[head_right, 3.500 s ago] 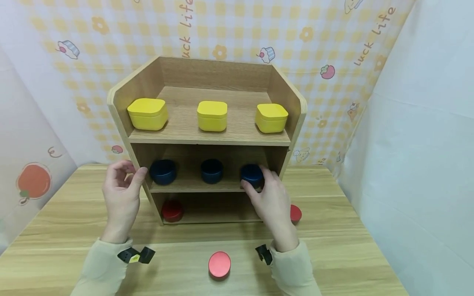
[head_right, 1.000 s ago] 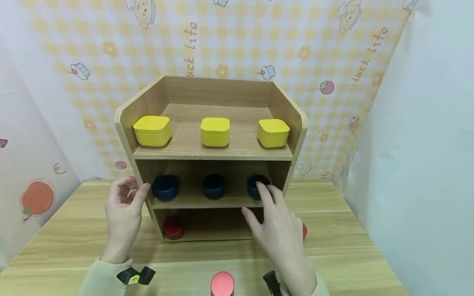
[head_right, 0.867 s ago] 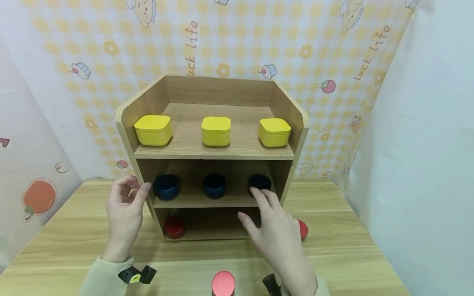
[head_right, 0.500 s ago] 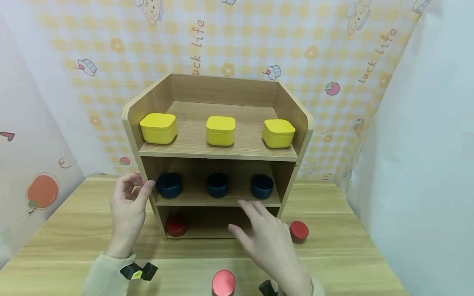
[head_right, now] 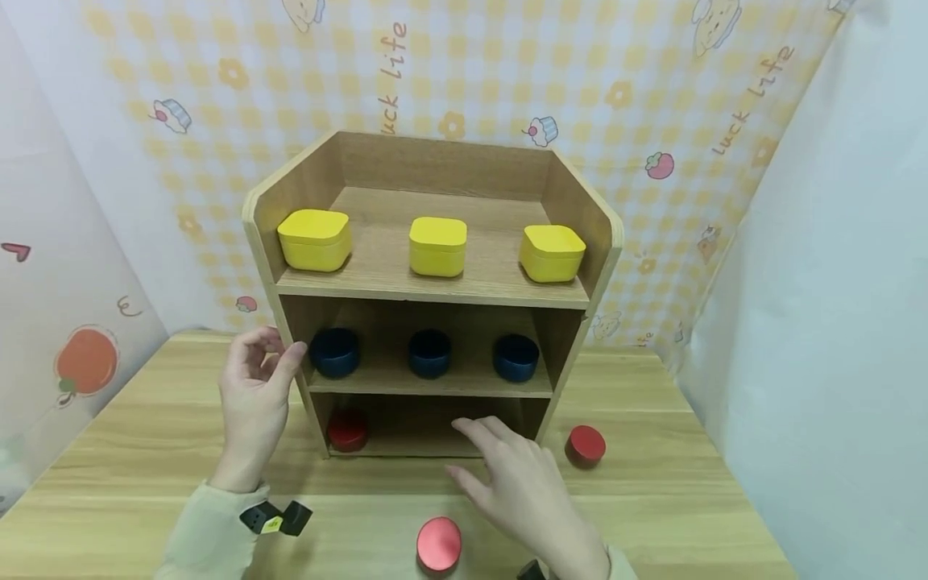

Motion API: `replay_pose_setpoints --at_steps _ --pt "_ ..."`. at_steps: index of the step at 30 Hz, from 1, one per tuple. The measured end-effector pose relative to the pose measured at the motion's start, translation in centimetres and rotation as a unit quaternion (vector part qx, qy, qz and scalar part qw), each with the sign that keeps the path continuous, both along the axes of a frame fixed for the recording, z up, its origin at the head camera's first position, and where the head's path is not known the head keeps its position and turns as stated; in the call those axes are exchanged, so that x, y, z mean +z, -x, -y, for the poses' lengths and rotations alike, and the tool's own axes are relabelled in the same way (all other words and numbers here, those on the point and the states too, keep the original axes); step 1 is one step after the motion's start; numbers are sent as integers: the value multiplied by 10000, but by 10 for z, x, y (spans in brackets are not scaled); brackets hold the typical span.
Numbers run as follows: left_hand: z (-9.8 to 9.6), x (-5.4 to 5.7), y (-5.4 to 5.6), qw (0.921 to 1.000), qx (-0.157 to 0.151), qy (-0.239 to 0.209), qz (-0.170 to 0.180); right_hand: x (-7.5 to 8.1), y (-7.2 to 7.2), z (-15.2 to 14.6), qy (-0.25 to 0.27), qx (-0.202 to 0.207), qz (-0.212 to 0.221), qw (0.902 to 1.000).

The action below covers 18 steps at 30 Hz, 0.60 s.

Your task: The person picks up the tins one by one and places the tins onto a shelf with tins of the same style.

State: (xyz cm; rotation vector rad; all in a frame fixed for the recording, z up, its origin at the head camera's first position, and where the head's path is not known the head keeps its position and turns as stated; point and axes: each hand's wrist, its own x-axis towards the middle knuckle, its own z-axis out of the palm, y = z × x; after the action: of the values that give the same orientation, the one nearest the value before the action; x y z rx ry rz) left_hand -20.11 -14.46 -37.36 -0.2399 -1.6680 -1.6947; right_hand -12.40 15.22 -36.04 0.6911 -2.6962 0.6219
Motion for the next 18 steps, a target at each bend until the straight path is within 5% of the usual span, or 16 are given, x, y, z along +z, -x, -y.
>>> replay_pose_setpoints --at_steps 18 --pt "0 0 1 10000 -37 -46 -39 -10 0 2 -152 652 754 9949"
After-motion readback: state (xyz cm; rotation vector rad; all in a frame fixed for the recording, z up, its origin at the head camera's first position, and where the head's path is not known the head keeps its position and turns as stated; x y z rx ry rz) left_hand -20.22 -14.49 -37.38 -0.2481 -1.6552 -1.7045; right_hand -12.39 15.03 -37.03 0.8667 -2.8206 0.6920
